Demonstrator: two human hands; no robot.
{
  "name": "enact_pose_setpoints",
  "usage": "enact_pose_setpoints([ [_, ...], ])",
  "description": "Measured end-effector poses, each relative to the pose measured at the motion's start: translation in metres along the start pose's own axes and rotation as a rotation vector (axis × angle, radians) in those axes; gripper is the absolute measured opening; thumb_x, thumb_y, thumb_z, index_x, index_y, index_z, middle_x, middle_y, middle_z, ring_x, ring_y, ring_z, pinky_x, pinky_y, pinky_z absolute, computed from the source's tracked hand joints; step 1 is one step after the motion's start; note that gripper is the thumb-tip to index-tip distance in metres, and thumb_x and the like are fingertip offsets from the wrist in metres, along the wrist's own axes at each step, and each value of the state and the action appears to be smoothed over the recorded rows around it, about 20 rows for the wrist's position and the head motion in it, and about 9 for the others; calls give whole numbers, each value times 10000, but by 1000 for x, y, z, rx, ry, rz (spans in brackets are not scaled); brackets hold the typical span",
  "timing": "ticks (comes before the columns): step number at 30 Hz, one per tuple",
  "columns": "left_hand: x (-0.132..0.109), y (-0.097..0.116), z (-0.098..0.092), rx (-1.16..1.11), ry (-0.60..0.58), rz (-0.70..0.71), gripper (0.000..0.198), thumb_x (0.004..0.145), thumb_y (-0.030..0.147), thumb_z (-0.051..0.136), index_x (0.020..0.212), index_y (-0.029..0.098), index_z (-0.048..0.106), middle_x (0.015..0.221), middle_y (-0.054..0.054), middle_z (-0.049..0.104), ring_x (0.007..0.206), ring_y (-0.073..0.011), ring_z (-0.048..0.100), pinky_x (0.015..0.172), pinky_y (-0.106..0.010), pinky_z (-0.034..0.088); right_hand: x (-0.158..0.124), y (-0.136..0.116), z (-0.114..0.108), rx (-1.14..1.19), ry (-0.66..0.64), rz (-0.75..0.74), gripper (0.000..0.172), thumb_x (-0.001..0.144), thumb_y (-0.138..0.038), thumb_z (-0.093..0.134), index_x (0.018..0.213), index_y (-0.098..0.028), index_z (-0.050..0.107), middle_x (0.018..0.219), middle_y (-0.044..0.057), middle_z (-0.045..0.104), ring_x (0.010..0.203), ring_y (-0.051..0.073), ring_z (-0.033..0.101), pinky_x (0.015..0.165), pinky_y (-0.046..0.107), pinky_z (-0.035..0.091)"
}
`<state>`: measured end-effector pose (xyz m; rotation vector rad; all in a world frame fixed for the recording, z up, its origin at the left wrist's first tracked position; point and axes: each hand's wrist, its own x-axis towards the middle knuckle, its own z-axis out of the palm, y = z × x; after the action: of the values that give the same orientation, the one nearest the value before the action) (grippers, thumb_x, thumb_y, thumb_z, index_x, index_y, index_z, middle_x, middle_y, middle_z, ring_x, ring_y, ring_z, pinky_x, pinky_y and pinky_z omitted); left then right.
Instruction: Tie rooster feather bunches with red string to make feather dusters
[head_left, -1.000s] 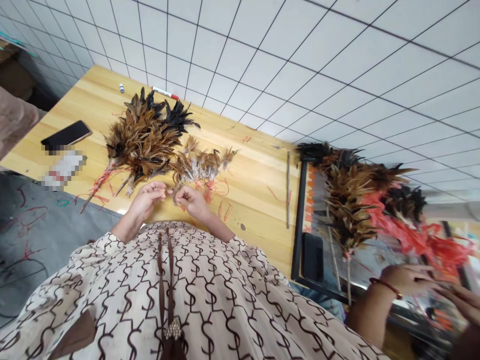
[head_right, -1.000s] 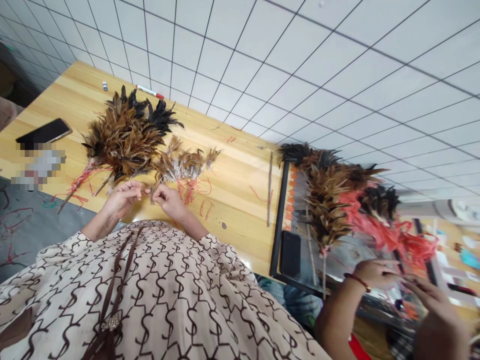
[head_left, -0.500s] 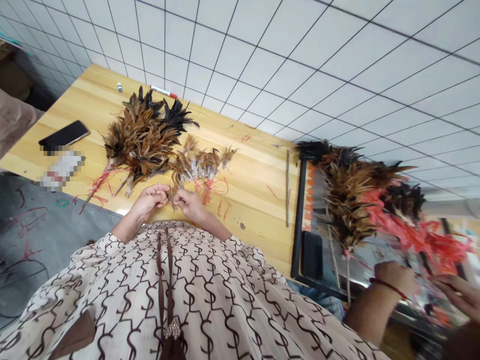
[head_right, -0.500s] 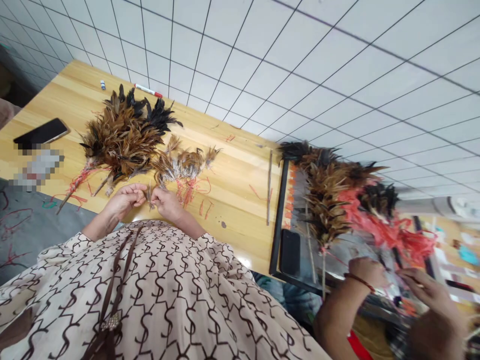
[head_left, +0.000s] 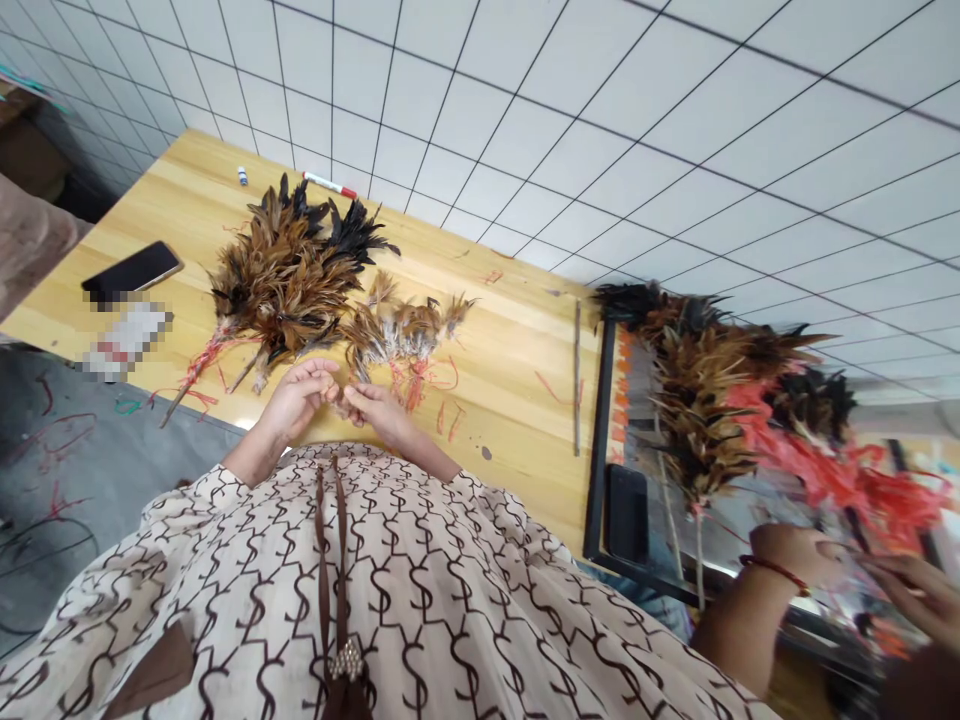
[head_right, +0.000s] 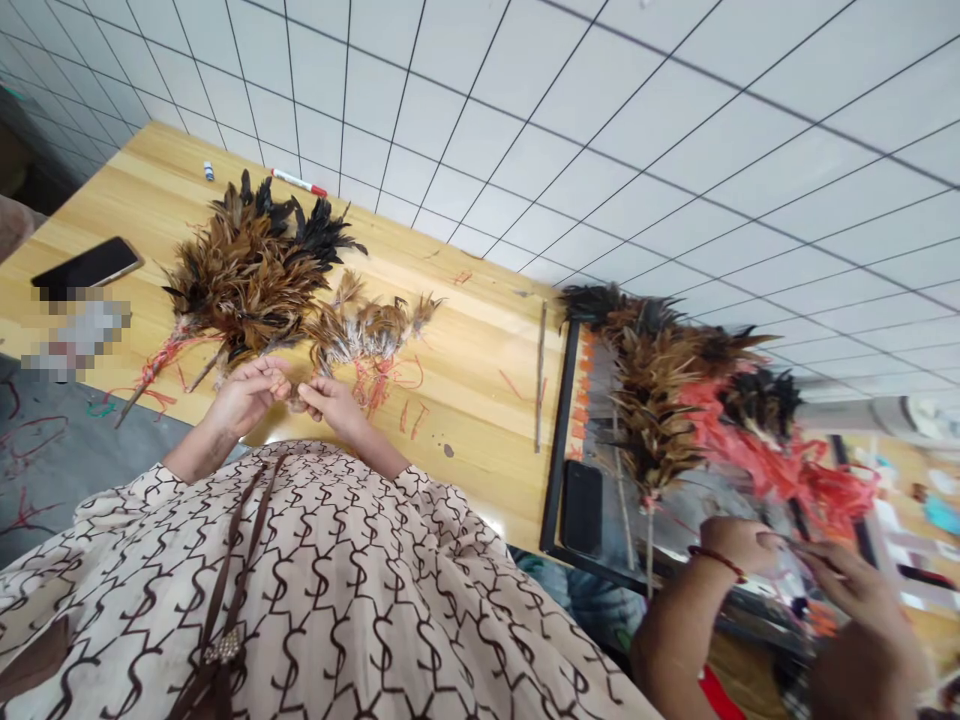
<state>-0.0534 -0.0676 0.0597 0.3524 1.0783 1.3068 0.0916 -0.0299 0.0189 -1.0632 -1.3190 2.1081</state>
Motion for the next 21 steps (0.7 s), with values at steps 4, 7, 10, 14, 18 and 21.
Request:
enact_pose_setpoints([
  [4,-2,-1,2,-28,-25,3,154,584,88,650,727,137,622,483,46,478,474,-84,465,500,-223,381,0,5,7,72,-83,220,438,713,-597,625,651,-165,592,520,-23,546,448,67,402,439,221,266],
  [7,-2,-3,1,-40,-65,0,163,584,107,658,737,144,617,487,48,475,474,-85,461,493,-221,374,0,3,7,162,-117,264,420,673,-578,679,673,-164,611,537,-27,548,471,65,416,447,211,265],
  [10,-3,-4,0,-26,-111,9,163,573,121,663,730,144,628,465,45,482,473,-86,461,504,-219,369,0,-1,5,288,-159,224,380,571,-475,787,695,-166,603,524,-60,502,474,53,384,456,201,267],
  [14,-2,-4,-1,30,-80,55,152,551,141,688,698,149,649,481,23,536,511,-104,499,553,-236,392,3,0,3,344,-103,157,346,515,-360,820,651,-165,569,543,-58,507,478,49,368,451,207,253],
  [18,2,-7,-5,98,133,109,164,556,138,742,686,156,644,643,4,627,626,-101,545,640,-230,417,6,1,1,345,49,63,325,509,-340,809,604,-172,547,526,-58,467,487,56,348,446,218,241],
  [21,5,-13,-9,158,213,73,218,540,190,798,675,153,630,649,17,620,604,-86,527,609,-213,401,7,-1,0,304,118,22,336,495,-372,808,590,-182,548,508,-57,454,481,66,353,438,227,246],
])
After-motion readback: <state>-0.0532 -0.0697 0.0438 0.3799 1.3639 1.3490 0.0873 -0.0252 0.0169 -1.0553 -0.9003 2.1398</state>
